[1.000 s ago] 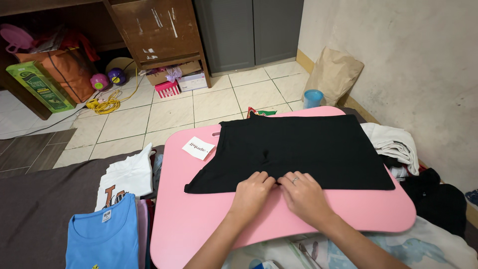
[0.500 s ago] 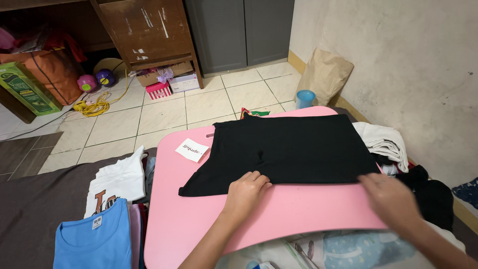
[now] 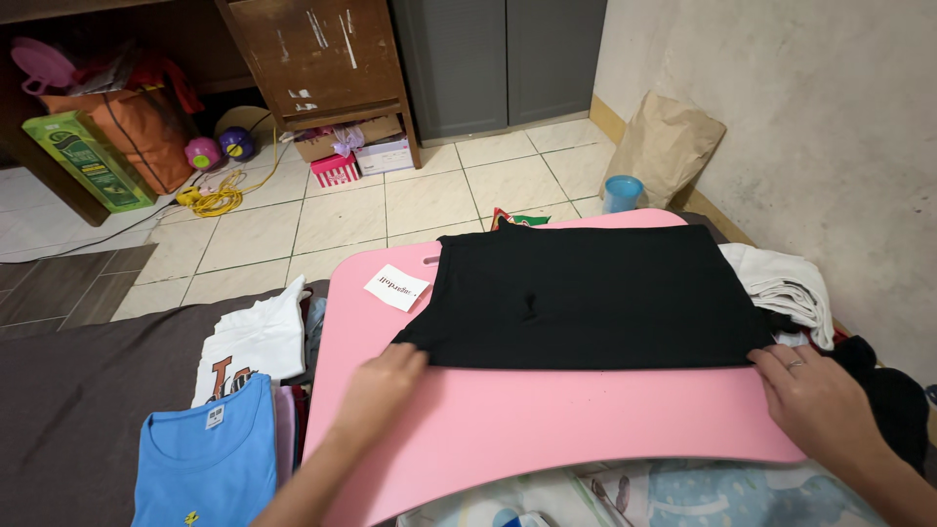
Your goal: The person folds a black t-shirt on a pink folding board, smoothing and aligning it before folding the sides and bottom up. The folded shirt is placed on a stack of other folded clothes on the bed.
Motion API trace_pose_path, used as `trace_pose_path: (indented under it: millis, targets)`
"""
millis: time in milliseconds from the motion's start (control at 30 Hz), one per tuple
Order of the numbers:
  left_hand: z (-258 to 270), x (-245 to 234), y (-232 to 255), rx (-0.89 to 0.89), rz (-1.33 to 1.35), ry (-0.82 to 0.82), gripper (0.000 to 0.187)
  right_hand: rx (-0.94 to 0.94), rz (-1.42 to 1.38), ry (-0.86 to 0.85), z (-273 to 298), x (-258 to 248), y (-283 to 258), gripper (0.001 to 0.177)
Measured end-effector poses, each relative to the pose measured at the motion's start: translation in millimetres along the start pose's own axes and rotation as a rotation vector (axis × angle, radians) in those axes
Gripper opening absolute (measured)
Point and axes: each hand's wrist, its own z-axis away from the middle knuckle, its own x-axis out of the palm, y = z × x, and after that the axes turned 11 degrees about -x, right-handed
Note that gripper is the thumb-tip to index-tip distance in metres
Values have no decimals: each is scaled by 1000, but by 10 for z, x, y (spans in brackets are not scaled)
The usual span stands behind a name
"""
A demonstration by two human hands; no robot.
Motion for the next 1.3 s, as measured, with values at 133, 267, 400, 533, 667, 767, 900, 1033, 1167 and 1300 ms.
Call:
trace_pose_path:
  millis: [133, 267, 400, 533, 667, 767, 900, 1033, 1167, 1300]
  targets:
    - [209, -220, -232, -46, -76, -103, 27, 12, -8, -30, 0, 11, 32, 24]
    - [277, -321, -173, -39, -65, -185, 20, 45, -8, -127, 39, 16, 52, 23]
    - [205, -430, -73, -93, -88, -227, 22, 32, 17, -241, 43, -55, 79, 23]
    - [-34, -416, 257, -273, -20, -225, 16, 48, -149, -160, -183, -145, -61, 31]
    - [-396, -6, 1083, -270, 372, 84, 24, 113, -538, 89, -638, 61, -795, 35]
    - [-683, 359, 1604, -63, 422, 224, 32, 57, -579, 123, -972, 285, -1292, 38]
    - [-749, 594, 1778, -95, 472, 129, 44, -24, -419, 14, -1060, 389, -1482, 51]
    - [-652, 600, 1719, -98, 446, 44, 50, 35, -355, -129, -914, 398, -1321, 63]
    - [-612, 527, 1657, -110, 406, 19, 53, 111, -235, -184, -724, 453, -989, 70]
    - [-470, 454, 1459, -151, 339, -8, 55, 180, -191, -135, -451, 519, -560, 77]
